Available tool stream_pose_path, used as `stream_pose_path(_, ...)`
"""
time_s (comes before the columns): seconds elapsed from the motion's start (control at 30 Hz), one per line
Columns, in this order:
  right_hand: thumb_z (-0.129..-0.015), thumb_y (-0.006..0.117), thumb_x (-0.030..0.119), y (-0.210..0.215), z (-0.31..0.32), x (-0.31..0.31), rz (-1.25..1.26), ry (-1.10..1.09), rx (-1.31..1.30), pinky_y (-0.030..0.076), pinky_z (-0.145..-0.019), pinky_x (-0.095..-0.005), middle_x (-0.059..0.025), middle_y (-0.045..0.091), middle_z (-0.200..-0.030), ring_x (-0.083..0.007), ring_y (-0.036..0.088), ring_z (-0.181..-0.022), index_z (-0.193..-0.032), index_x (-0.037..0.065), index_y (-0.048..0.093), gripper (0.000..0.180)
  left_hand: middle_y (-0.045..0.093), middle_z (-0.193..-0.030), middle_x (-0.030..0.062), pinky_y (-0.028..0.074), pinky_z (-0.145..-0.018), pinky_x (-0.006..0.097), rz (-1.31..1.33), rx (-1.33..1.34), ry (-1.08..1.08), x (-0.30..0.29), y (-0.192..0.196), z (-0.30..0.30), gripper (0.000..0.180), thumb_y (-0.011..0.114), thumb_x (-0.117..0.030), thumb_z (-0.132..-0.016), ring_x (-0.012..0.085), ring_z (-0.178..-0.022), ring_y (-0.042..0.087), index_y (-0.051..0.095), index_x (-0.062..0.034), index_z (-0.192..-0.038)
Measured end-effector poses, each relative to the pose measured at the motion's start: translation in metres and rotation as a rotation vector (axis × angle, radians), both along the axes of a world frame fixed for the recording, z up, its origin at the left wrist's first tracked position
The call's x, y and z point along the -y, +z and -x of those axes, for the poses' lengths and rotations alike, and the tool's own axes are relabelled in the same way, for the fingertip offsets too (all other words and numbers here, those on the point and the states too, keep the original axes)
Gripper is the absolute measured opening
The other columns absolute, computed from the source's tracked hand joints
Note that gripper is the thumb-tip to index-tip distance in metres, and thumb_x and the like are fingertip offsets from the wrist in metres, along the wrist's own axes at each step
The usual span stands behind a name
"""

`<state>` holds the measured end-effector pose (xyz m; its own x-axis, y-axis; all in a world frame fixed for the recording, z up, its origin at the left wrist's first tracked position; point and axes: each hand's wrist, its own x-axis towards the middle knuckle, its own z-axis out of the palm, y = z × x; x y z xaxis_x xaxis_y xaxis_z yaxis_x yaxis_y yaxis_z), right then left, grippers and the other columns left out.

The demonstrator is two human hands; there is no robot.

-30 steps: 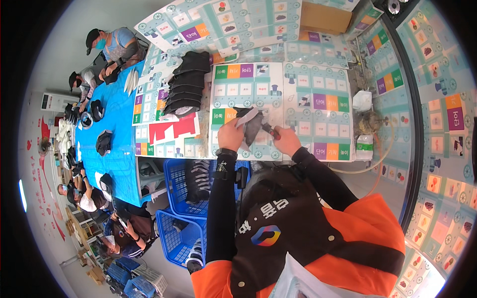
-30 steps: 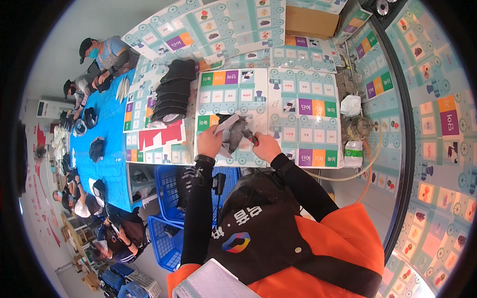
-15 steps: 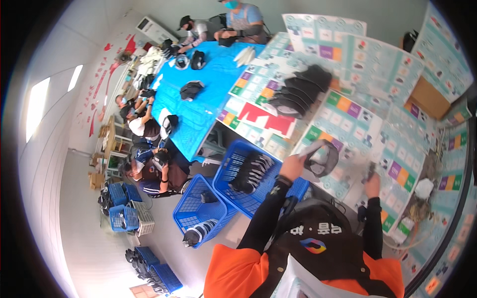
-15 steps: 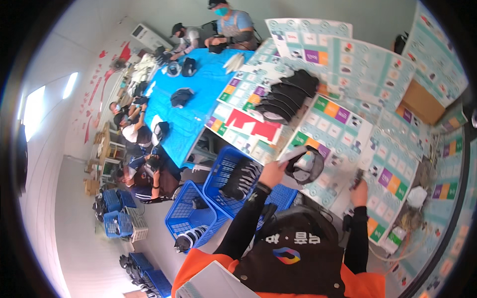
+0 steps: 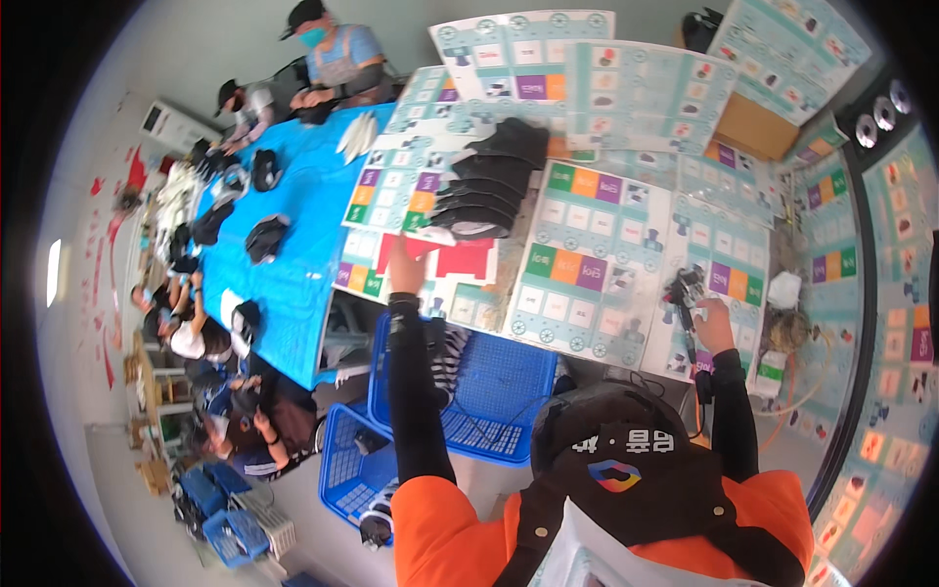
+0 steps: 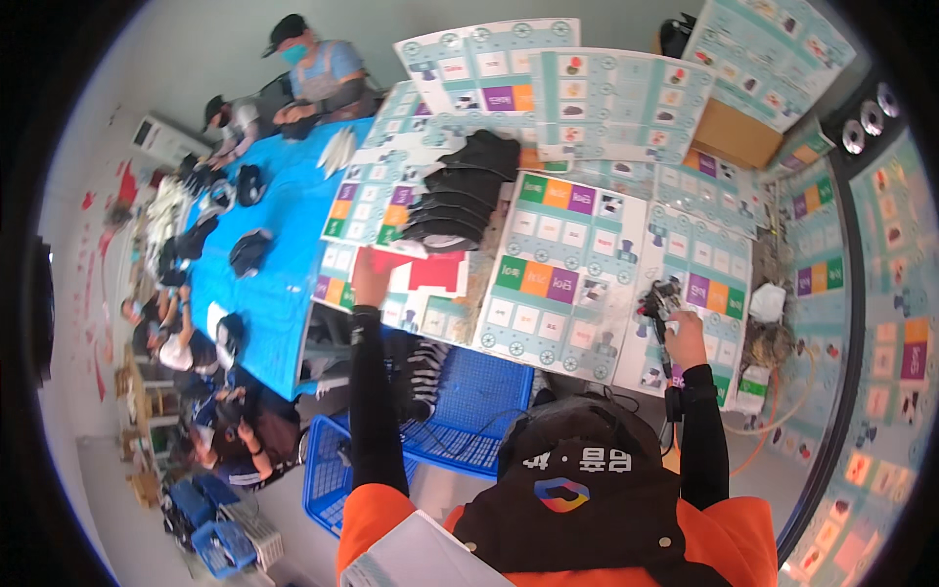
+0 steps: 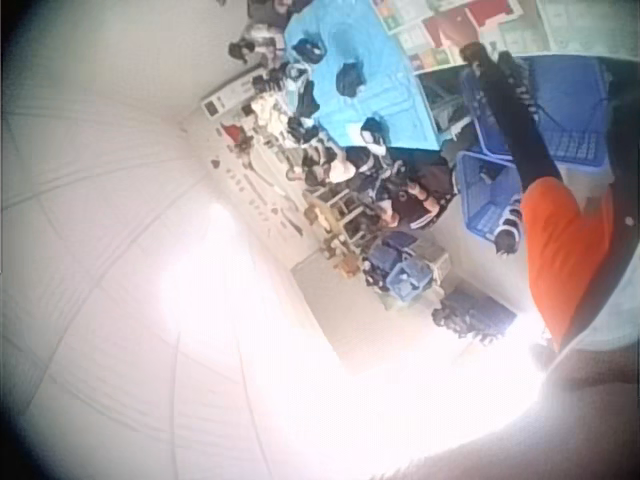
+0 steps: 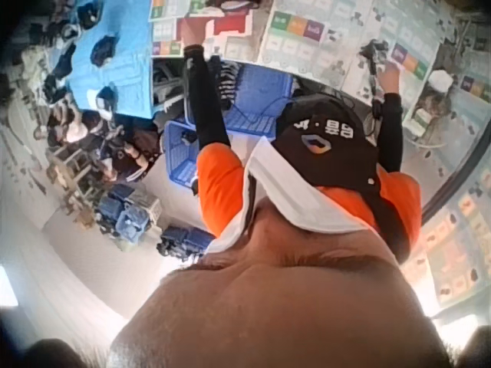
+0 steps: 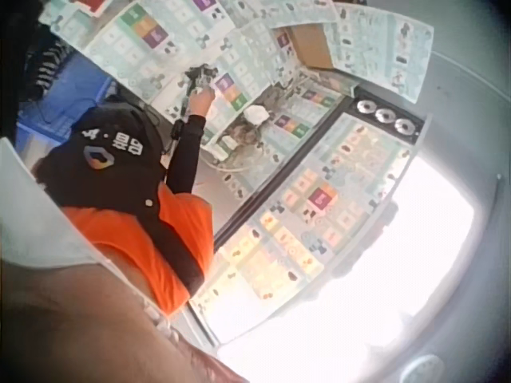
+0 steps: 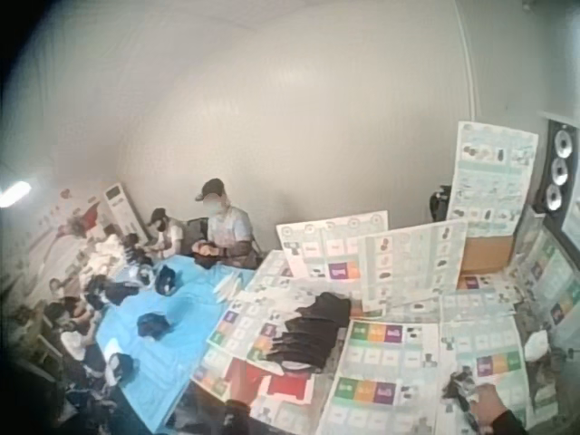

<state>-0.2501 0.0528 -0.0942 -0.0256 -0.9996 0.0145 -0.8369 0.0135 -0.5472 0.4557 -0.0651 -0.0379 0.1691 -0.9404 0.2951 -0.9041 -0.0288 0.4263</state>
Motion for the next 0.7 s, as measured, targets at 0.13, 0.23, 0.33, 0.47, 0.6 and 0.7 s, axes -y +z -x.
stream_pose_path(0.13, -0.08, 0.068, 0.006, 0.031, 0.019, -0.038, -0.046, -0.056, -0.074, 0.045, -0.101, -0.0465, -0.0195, 0.064, -0.109, -0.0411, 0.058, -0.111, -0.104, 0.004, 0.069, 0.024, 0.062, -0.117, 0.0143, 0.05, -0.092, 0.05, 0.025, 0.346, -0.066, 0.073, -0.05, 0.15, 0.055, 0.072, -0.018, -0.082, 0.0371, -0.111, 0.059, 0.055, -0.0097, -0.134)
stream_pose_path(0.23, -0.082, 0.065, 0.006, 0.055, 0.011, -0.055, -0.087, -0.098, -0.116, 0.047, -0.099, -0.0459, -0.0199, 0.065, -0.109, -0.0404, 0.06, -0.11, -0.102, 0.003, 0.069, 0.021, 0.058, -0.097, 0.005, 0.052, -0.077, 0.044, 0.0, 0.647, -0.071, 0.106, -0.061, 0.166, 0.017, 0.061, -0.01, -0.088, 0.0289, -0.096, 0.061, 0.059, -0.0156, -0.103)
stream_pose_path(0.33, -0.083, 0.065, 0.003, 0.077, 0.001, -0.066, -0.108, -0.096, -0.045, 0.049, -0.096, -0.0469, -0.0189, 0.066, -0.108, -0.0405, 0.061, -0.107, -0.104, 0.002, 0.069, 0.021, 0.06, -0.1, 0.0049, 0.058, -0.067, 0.043, -0.056, 0.583, -0.175, 0.107, -0.048, 0.145, 0.016, 0.061, -0.011, -0.088, 0.0305, -0.096, 0.063, 0.059, -0.016, -0.103)
stream_pose_path(0.47, -0.088, 0.066, 0.005, 0.058, 0.007, -0.07, -0.096, -0.098, 0.064, 0.055, -0.084, -0.0423, -0.0159, 0.069, -0.104, -0.0345, 0.068, -0.1, -0.104, 0.002, 0.07, 0.016, 0.066, -0.107, 0.0093, 0.056, -0.075, 0.049, 0.039, 0.402, -0.352, 0.077, -0.022, 0.105, 0.017, 0.062, -0.015, -0.087, 0.0324, -0.107, 0.064, 0.059, -0.0138, -0.104)
stream_pose_path(0.6, -0.093, 0.069, 0.01, 0.051, -0.026, -0.037, -0.22, -0.045, 0.239, 0.057, -0.077, -0.0354, -0.0137, 0.073, -0.1, -0.0267, 0.072, -0.095, -0.103, 0.002, 0.071, 0.013, 0.07, -0.098, 0.0216, 0.053, -0.079, 0.051, -0.21, -0.115, -0.239, 0.014, 0.003, 0.105, 0.027, 0.066, -0.017, -0.086, 0.043, -0.092, 0.068, 0.064, -0.0044, -0.11)
stream_pose_path(0.7, -0.095, 0.069, 0.012, 0.037, -0.073, 0.001, -0.214, 0.245, 0.376, 0.057, -0.081, -0.0339, -0.0128, 0.074, -0.099, -0.0233, 0.073, -0.092, -0.105, 0.002, 0.071, 0.015, 0.072, -0.102, 0.0232, 0.055, -0.084, 0.046, -0.224, -0.366, -0.132, -0.046, -0.015, 0.111, 0.026, 0.066, -0.017, -0.089, 0.0419, -0.099, 0.069, 0.068, -0.0029, -0.11)
